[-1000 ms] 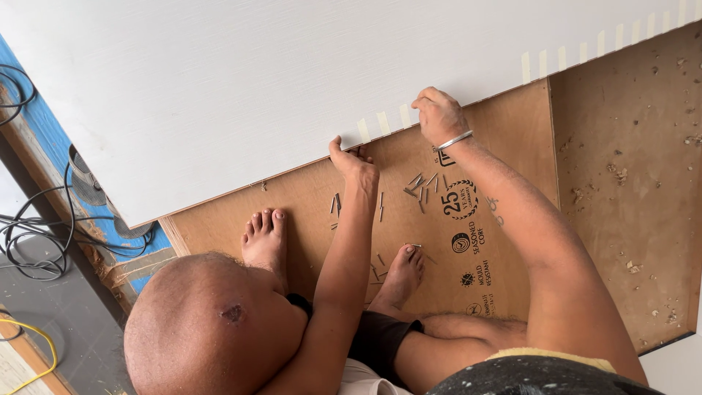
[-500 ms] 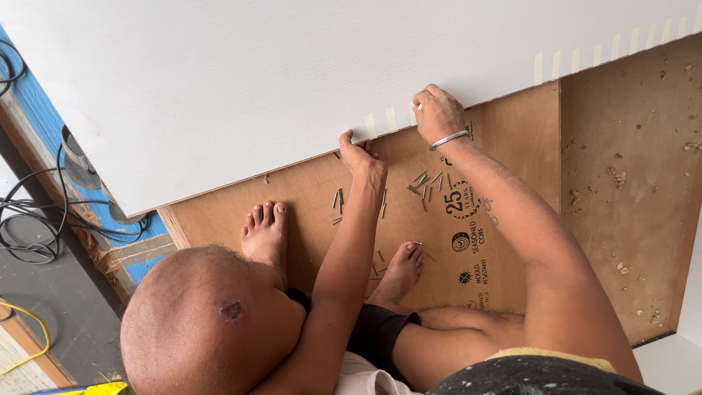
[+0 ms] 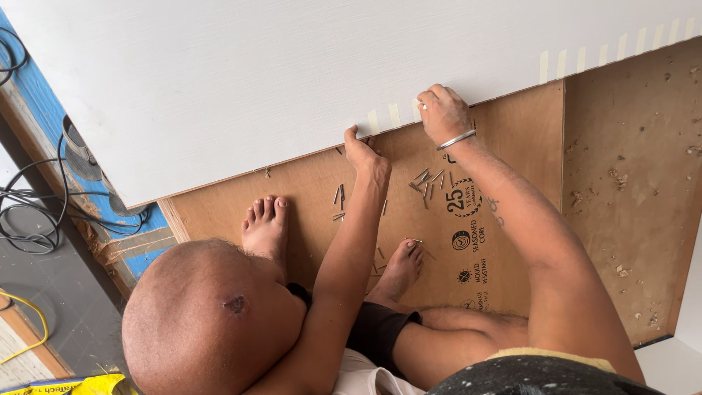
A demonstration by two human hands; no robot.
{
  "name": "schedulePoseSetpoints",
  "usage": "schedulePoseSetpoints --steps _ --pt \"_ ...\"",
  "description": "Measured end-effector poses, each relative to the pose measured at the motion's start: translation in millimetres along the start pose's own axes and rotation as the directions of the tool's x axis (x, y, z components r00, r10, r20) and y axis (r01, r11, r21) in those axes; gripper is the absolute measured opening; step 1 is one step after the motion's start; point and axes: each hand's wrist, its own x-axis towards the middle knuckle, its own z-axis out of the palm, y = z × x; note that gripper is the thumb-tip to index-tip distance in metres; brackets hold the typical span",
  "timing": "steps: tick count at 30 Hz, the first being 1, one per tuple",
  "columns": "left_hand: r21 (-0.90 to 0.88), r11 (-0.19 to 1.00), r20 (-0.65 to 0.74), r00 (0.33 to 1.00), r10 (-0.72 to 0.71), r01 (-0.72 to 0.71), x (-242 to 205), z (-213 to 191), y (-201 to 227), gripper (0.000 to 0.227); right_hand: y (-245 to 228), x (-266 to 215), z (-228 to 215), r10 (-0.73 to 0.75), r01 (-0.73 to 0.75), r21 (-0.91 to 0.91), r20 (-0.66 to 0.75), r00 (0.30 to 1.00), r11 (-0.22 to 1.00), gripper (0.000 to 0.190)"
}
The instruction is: The recorder is applying white laminate to a wooden surface and trimming the edges.
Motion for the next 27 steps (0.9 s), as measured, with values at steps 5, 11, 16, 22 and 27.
schedulePoseSetpoints --steps 5,11,16,22,27 --pt "0.02 0.999 0.023 0.999 0.027 -0.027 5 -2 -4 0.039 6 14 16 0.006 -0.004 -0.12 0.016 1.0 0.993 0.011" --pt "0.007 1.0 0.065 0.997 0.029 -0.029 9 -7 -5 0.033 7 6 12 0.078 -0.042 -0.205 0.172 0.982 0.978 0.011" --pt "0.003 0.997 0.057 0.995 0.079 -0.079 5 -9 -9 0.033 22 -34 11 -0.062 0.116 -0.179 0.282 0.957 0.977 0.013" --pt "-0.077 0.995 0.064 0.996 0.067 -0.062 2 -13 -9 0.031 -4 -60 -29 -0.342 0.353 -0.142 0.095 0.935 0.925 0.013" --pt "-0.14 0.985 0.031 0.994 0.109 -0.104 -4 -11 -4 0.028 -5 -65 -21 -0.33 0.357 -0.148 0.176 0.927 0.922 0.019"
